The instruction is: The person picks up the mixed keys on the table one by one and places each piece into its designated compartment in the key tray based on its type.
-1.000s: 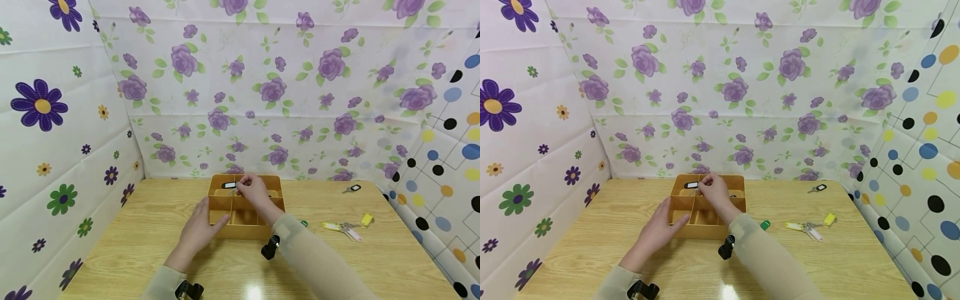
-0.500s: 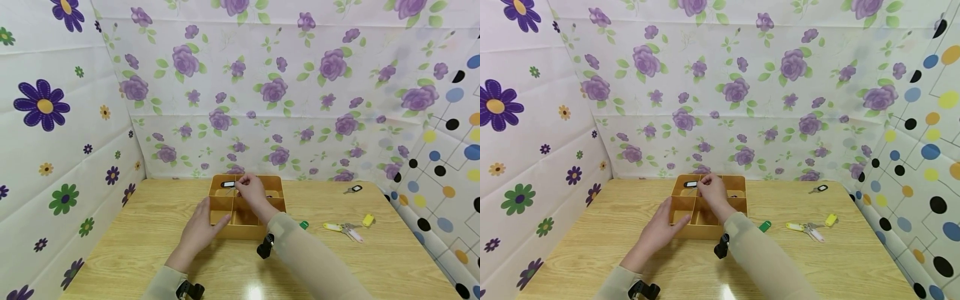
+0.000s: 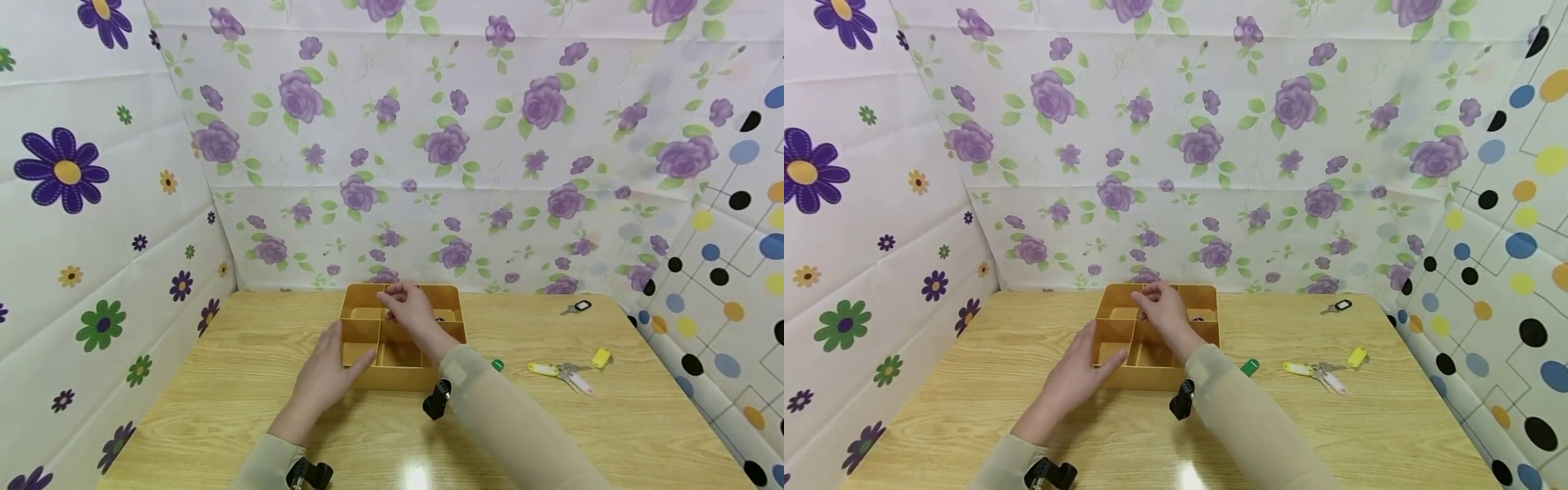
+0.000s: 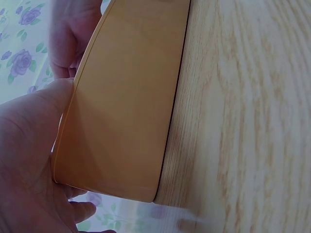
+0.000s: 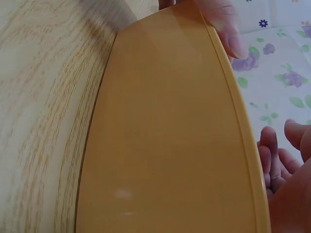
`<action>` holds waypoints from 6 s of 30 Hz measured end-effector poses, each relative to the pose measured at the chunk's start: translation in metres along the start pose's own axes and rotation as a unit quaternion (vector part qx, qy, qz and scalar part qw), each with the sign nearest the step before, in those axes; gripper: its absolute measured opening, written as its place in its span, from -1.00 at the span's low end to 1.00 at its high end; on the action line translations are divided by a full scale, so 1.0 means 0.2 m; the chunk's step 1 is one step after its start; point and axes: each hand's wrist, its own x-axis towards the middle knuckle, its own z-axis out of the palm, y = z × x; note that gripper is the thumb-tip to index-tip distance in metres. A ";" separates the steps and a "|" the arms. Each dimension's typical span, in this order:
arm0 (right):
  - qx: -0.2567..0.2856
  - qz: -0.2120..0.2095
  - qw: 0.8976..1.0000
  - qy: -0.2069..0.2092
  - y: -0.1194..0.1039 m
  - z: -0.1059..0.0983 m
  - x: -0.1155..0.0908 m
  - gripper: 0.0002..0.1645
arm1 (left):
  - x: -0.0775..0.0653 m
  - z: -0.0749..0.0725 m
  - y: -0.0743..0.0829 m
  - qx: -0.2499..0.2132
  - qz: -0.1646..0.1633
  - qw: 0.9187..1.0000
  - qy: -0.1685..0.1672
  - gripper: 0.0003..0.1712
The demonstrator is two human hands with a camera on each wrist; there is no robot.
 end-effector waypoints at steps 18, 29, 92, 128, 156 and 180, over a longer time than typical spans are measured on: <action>-0.040 -0.016 0.998 -0.037 -0.05 -0.08 -0.04 -0.39 | 0.00 0.00 0.00 0.002 0.003 1.000 -0.005 0.39; -0.085 -0.035 0.995 -0.035 -0.08 -0.23 -0.07 -0.41 | 0.00 0.00 -0.01 -0.003 -0.003 1.000 -0.005 0.36; -0.251 -0.026 0.966 0.050 0.05 -1.18 -0.22 -0.30 | -0.01 -0.02 0.01 0.010 0.005 1.000 -0.008 0.36; -0.310 0.028 0.947 0.079 0.28 -1.66 -0.20 -0.05 | -0.03 -0.01 0.00 0.030 -0.009 0.999 -0.008 0.32; -0.389 0.056 0.918 0.054 0.36 -1.92 -0.11 -0.13 | -0.01 0.00 -0.01 0.027 -0.008 1.000 0.001 0.36; -0.369 0.106 0.923 -0.010 0.50 -1.91 -0.10 -0.13 | -0.01 0.00 -0.02 0.020 -0.013 1.000 -0.004 0.32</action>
